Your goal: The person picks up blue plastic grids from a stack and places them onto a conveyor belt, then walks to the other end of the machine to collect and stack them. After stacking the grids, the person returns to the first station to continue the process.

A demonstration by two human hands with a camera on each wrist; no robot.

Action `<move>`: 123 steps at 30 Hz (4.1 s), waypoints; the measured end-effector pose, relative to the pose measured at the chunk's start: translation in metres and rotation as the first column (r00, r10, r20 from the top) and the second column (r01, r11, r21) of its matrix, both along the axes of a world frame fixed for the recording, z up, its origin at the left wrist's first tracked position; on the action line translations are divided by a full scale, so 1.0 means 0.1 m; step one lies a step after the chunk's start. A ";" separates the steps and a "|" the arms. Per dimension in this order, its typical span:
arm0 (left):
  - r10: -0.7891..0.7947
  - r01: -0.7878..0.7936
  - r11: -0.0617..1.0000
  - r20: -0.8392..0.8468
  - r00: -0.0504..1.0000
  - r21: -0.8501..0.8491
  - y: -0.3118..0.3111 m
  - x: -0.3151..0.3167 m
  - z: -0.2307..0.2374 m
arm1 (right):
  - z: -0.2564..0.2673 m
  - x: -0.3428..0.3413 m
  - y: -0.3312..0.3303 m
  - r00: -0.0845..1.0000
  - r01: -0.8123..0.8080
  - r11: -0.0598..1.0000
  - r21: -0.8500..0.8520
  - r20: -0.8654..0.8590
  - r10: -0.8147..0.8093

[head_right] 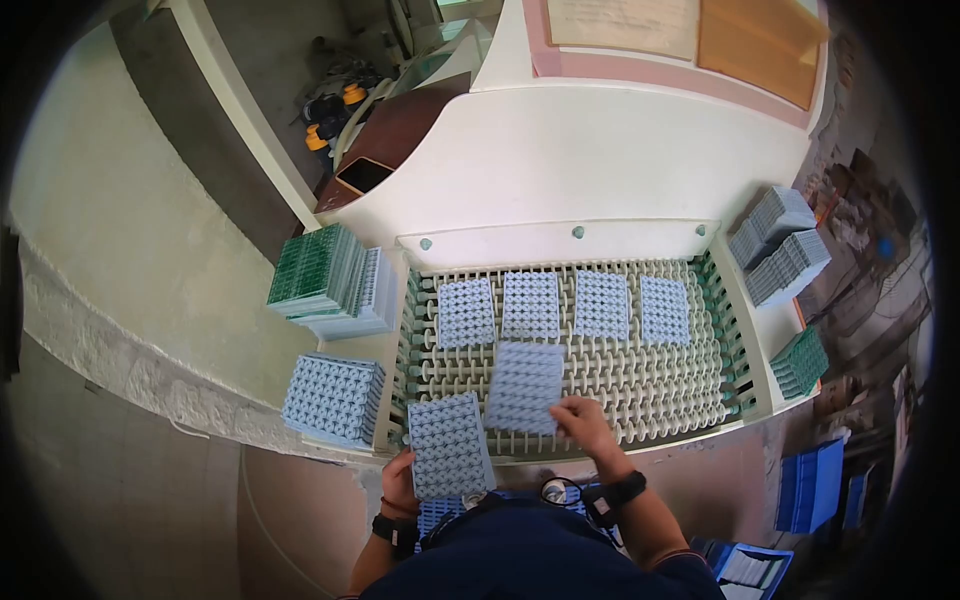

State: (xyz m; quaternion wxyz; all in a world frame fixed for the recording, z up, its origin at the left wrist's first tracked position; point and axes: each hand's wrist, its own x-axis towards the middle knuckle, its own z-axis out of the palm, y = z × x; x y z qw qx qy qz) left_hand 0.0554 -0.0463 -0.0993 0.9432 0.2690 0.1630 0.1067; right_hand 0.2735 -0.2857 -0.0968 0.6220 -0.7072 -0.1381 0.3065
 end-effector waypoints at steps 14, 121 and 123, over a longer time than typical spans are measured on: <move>-0.049 0.048 0.998 0.023 0.999 0.036 -0.02 -0.08 -0.03 | -0.01 0.01 0.05 1.000 -0.019 0.999 -0.040 0.009 0.019; -0.181 0.198 0.961 -0.106 0.978 0.192 -0.16 0.18 0.01 | 0.32 -0.50 -0.26 0.977 0.050 0.971 -0.235 0.212 0.001; -0.225 0.241 0.951 -0.101 0.969 0.193 -0.21 0.25 -0.02 | 0.29 -0.61 -0.11 0.981 -0.159 0.980 -0.116 0.093 0.170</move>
